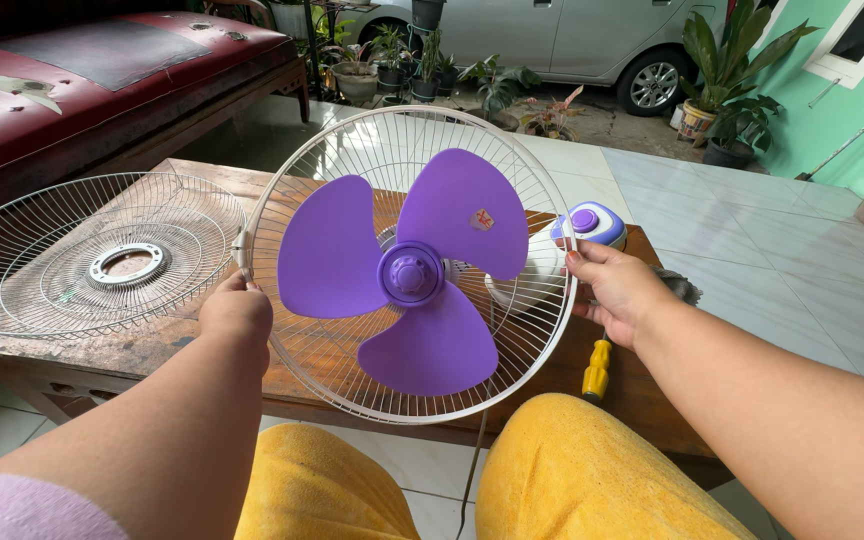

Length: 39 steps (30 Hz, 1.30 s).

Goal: The person assembles an electric fan by attaching the purple fan blades to the motor shaft, securing them with a nut, and then fitting the front and rear wire cages onto the fan head.

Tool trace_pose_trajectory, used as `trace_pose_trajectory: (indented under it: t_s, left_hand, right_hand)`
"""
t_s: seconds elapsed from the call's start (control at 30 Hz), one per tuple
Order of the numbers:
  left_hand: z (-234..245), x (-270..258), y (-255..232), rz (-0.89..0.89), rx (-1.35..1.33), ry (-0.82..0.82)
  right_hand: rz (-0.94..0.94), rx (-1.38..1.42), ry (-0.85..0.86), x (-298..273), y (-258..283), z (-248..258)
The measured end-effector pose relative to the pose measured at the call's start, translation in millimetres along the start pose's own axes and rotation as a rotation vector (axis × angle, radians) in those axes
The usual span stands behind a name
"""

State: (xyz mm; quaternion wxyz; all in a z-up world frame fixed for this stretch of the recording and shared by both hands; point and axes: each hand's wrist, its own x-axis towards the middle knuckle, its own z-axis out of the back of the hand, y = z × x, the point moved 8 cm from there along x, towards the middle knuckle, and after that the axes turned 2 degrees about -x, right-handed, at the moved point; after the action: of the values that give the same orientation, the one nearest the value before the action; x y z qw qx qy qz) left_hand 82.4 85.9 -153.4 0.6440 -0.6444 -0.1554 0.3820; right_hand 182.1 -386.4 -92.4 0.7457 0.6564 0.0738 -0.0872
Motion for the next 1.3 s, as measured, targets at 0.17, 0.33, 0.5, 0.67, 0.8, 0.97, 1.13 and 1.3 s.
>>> trace_pose_trajectory:
  t_s: [0.17, 0.33, 0.5, 0.67, 0.8, 0.97, 1.13, 1.3]
  left_hand:
    - [13, -15, -5, -0.038, 0.124, -0.063]
    - [21, -18, -8, -0.039, 0.299, -0.13]
    - [22, -11, -9, -0.111, 0.478, -0.16]
    - [18, -13, -4, -0.102, 0.455, -0.072]
    - [16, -19, -7, -0.126, 0.531, -0.029]
    - [14, -25, -2, -0.121, 0.483, 0.008]
    - [11, -23, 0, -0.146, 0.502, 0.049]
    - [15, -26, 4, -0.069, 0.607, 0.016]
  right_hand:
    - [0.013, -0.071, -0.016, -8, 0, -4]
    - [0.075, -0.197, -0.005, -12, 7, -5]
    - [0.118, -0.277, 0.006, -9, 8, -4]
    - [0.147, -0.336, 0.012, -6, 8, -2]
    - [0.185, -0.433, 0.019, -4, 8, -2]
    - [0.184, -0.463, 0.054, -5, 5, -2]
    - [0.167, -0.478, 0.083, -8, 5, -5]
    - [0.21, -0.499, 0.09, -10, 7, -7]
